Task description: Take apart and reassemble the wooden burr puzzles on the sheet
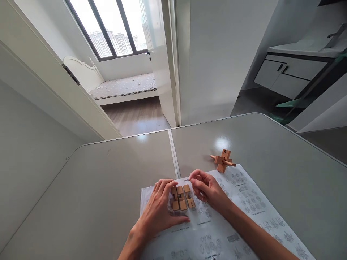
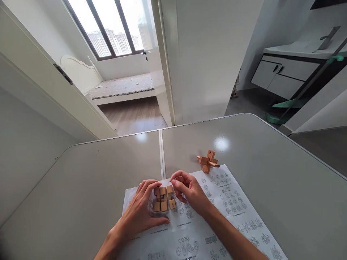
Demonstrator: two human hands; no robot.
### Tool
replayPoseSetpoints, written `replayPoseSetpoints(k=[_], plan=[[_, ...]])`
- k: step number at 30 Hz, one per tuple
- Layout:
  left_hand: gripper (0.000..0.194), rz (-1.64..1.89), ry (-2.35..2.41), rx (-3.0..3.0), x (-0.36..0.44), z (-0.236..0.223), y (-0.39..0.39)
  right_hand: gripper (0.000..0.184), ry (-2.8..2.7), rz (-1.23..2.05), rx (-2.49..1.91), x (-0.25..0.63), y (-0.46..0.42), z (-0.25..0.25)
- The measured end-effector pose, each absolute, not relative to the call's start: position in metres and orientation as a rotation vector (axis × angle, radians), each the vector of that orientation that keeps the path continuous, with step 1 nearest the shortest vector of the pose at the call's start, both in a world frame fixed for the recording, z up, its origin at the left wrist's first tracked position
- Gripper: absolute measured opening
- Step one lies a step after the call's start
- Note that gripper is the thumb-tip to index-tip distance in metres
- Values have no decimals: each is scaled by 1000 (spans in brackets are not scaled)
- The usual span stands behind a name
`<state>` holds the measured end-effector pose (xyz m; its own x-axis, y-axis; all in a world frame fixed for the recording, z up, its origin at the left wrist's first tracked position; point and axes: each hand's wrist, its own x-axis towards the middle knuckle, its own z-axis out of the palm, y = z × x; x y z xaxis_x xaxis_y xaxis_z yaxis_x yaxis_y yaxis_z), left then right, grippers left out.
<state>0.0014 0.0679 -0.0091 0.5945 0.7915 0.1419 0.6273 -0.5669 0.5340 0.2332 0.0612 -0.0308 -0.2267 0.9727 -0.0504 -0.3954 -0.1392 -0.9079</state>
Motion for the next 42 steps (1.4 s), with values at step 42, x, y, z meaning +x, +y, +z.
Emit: replayPoseSetpoints(k=[42], plan=[[58,878,1178,1975,-3,-14,69,61,-1721,1299,-1259,254,62,-28]])
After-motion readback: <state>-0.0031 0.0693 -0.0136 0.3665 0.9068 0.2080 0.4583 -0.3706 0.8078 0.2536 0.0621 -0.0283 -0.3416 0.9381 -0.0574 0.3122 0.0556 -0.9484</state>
